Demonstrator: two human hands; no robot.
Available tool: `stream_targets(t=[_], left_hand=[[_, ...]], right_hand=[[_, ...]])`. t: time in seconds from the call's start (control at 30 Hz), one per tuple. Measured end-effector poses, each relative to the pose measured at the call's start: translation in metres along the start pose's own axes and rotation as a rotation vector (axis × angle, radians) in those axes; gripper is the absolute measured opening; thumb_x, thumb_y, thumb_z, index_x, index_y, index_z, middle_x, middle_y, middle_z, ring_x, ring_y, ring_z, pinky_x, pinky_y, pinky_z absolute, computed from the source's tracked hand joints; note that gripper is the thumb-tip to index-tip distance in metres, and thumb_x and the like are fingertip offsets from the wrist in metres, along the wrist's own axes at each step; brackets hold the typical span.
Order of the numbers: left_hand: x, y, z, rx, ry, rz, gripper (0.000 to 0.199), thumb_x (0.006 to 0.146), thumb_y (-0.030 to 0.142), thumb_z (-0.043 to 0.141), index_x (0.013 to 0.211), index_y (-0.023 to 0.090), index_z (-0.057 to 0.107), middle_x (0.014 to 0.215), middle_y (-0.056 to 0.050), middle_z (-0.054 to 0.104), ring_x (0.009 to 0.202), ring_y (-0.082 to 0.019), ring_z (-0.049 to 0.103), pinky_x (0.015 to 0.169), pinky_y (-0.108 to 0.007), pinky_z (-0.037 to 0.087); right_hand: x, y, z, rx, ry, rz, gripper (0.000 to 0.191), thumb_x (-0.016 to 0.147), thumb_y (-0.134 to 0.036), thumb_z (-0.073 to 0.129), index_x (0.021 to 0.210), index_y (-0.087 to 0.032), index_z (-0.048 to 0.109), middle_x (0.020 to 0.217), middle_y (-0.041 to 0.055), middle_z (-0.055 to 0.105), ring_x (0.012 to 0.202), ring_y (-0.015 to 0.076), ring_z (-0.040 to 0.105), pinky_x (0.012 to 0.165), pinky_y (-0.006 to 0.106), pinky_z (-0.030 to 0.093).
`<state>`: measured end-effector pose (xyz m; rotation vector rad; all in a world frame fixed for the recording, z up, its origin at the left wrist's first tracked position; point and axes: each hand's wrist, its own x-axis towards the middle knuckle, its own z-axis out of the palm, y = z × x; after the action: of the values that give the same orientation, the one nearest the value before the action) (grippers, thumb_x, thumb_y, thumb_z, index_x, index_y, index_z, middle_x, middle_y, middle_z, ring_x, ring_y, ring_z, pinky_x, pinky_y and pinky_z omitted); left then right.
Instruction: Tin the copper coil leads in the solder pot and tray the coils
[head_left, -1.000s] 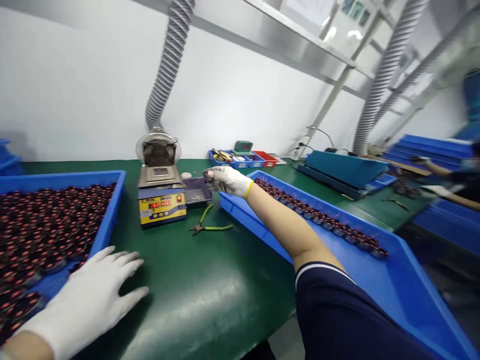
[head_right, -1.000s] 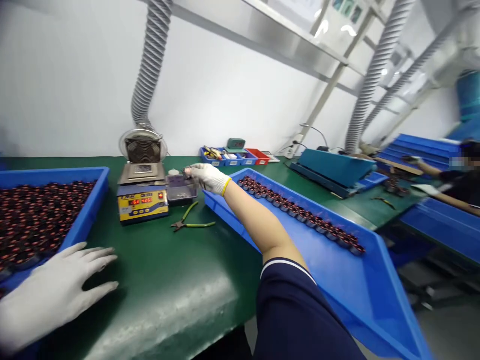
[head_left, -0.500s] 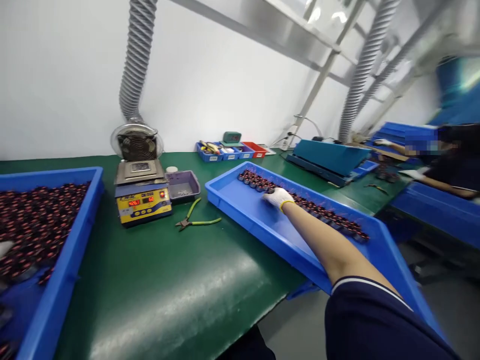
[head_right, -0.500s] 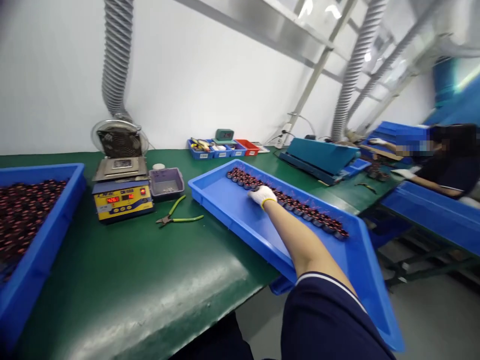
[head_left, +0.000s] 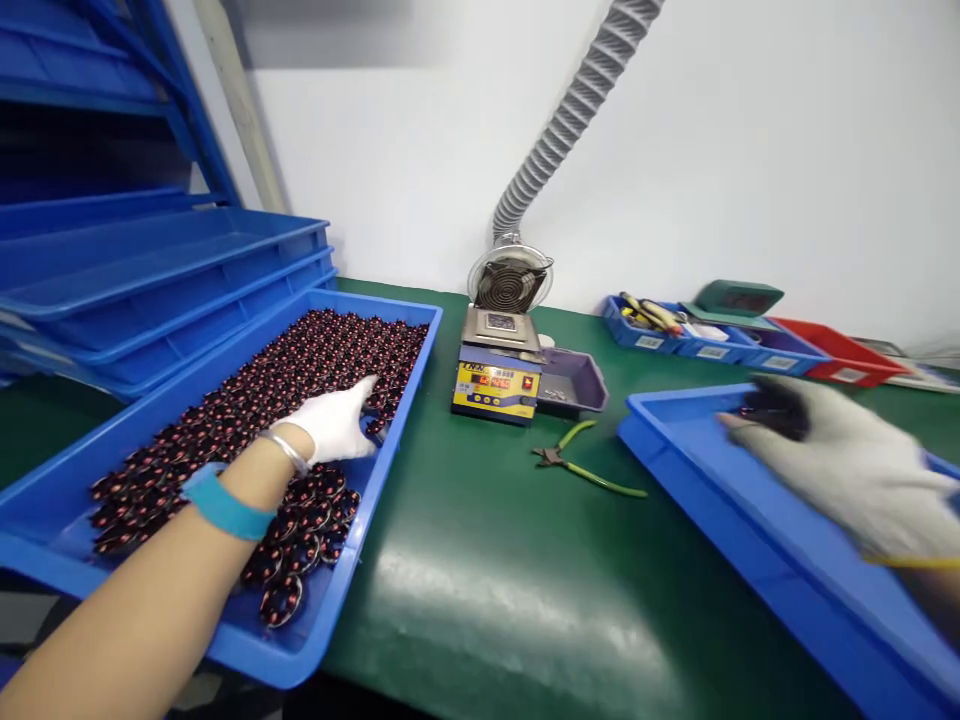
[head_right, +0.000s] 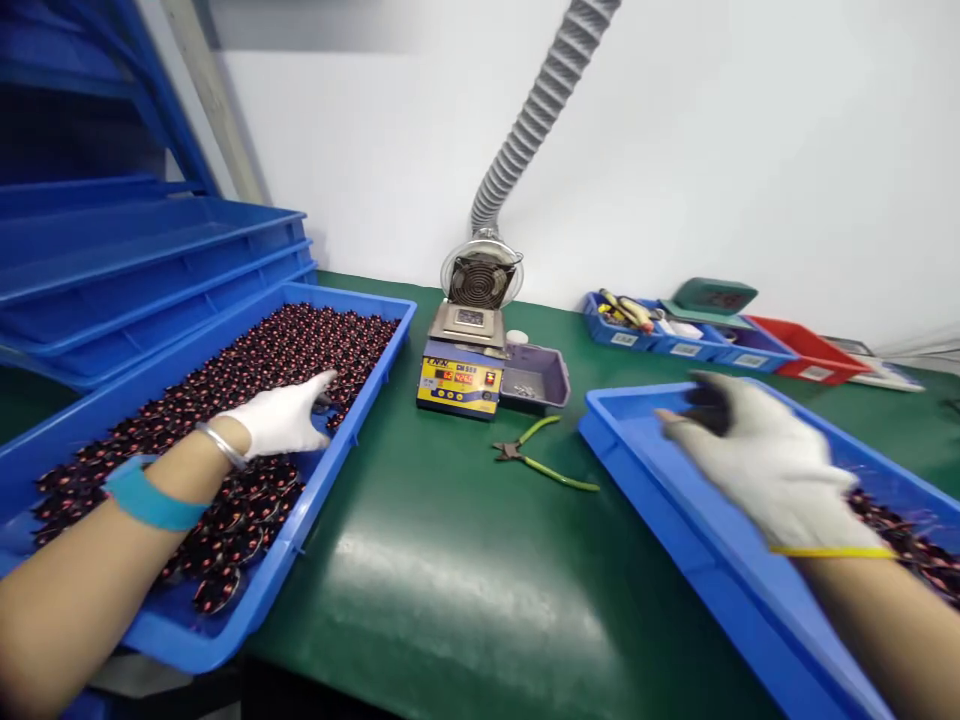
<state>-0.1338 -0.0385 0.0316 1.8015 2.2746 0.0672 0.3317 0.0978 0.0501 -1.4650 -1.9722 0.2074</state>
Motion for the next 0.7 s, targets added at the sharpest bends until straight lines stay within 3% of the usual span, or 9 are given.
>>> stream_targets(t=[0.03, 0.07, 0.13, 0.23, 0.33, 0.43, 0.53, 0.7], left_hand=[[0.001, 0.005, 0.004, 0.006, -0.001, -0.009, 0.094, 0.062, 0.04, 0.062, 0.144, 0.02, 0.021, 0.117, -0.015, 0.062, 0.1, -0.032, 0.062, 0.085, -0.039, 0.048], [0.003, 0.009, 0.008, 0.007, 0.001, -0.017, 0.09, 0.063, 0.041, 0.061, 0.143, 0.019, 0.024, 0.113, -0.017, 0.064, 0.098, -0.033, 0.063, 0.083, -0.041, 0.048], [0.008, 0.014, 0.015, -0.003, 0.01, -0.022, 0.081, 0.067, 0.039, 0.058, 0.14, 0.018, 0.03, 0.108, -0.017, 0.066, 0.095, -0.033, 0.064, 0.081, -0.041, 0.048], [0.011, 0.015, 0.017, -0.032, 0.054, -0.032, 0.075, 0.07, 0.037, 0.057, 0.138, 0.017, 0.034, 0.109, -0.015, 0.065, 0.096, -0.03, 0.064, 0.081, -0.036, 0.048], [0.007, 0.015, 0.008, -0.073, 0.153, -0.098, 0.079, 0.071, 0.041, 0.057, 0.139, 0.014, 0.029, 0.104, -0.013, 0.065, 0.091, -0.027, 0.065, 0.076, -0.033, 0.049], [-0.004, 0.025, -0.002, -0.403, 0.279, -0.133, 0.088, 0.067, 0.043, 0.063, 0.14, 0.012, 0.024, 0.087, -0.005, 0.065, 0.076, -0.02, 0.065, 0.067, -0.029, 0.05], [-0.016, 0.049, -0.003, -0.762, 0.336, -0.078, 0.09, 0.061, 0.038, 0.071, 0.137, 0.012, 0.03, 0.071, 0.004, 0.058, 0.065, -0.014, 0.061, 0.061, -0.025, 0.05], [-0.025, 0.082, 0.004, -0.799, 0.299, -0.052, 0.083, 0.054, 0.032, 0.075, 0.127, 0.014, 0.042, 0.061, 0.008, 0.053, 0.057, -0.013, 0.057, 0.058, -0.025, 0.049]], right_hand=[[-0.007, -0.035, 0.017, -0.018, 0.016, 0.028, 0.038, 0.071, -0.038, 0.063, 0.108, -0.04, 0.055, 0.09, 0.005, 0.065, 0.087, 0.0285, 0.064, 0.083, 0.049, 0.05], [-0.015, -0.068, 0.035, 0.021, -0.048, -0.027, 0.046, 0.071, -0.036, 0.063, 0.116, -0.035, 0.053, 0.1, 0.006, 0.064, 0.088, 0.0273, 0.064, 0.083, 0.046, 0.051], [-0.032, -0.124, 0.072, 0.083, -0.218, -0.225, 0.049, 0.069, -0.032, 0.064, 0.117, -0.028, 0.054, 0.101, 0.0067, 0.064, 0.086, 0.0252, 0.064, 0.079, 0.043, 0.054], [-0.054, -0.173, 0.124, 0.27, -0.356, -0.457, 0.049, 0.071, -0.028, 0.063, 0.119, -0.024, 0.053, 0.104, 0.0056, 0.062, 0.087, 0.0212, 0.064, 0.077, 0.037, 0.054], [-0.07, -0.195, 0.166, 0.501, -0.329, -0.472, 0.057, 0.071, -0.025, 0.063, 0.125, -0.025, 0.045, 0.11, 0.0058, 0.059, 0.087, 0.0185, 0.063, 0.077, 0.034, 0.053], [-0.08, -0.209, 0.192, 0.677, -0.218, -0.393, 0.067, 0.066, -0.025, 0.068, 0.127, -0.024, 0.041, 0.119, 0.0083, 0.054, 0.091, 0.0196, 0.061, 0.08, 0.035, 0.053], [-0.081, -0.217, 0.201, 0.761, -0.131, -0.391, 0.069, 0.059, -0.032, 0.074, 0.121, -0.022, 0.045, 0.122, 0.0104, 0.051, 0.103, 0.0234, 0.057, 0.087, 0.036, 0.05], [-0.074, -0.216, 0.194, 0.804, -0.172, -0.266, 0.037, 0.068, -0.029, 0.065, 0.102, -0.023, 0.054, 0.098, 0.0041, 0.062, 0.087, 0.0187, 0.062, 0.081, 0.032, 0.051]])
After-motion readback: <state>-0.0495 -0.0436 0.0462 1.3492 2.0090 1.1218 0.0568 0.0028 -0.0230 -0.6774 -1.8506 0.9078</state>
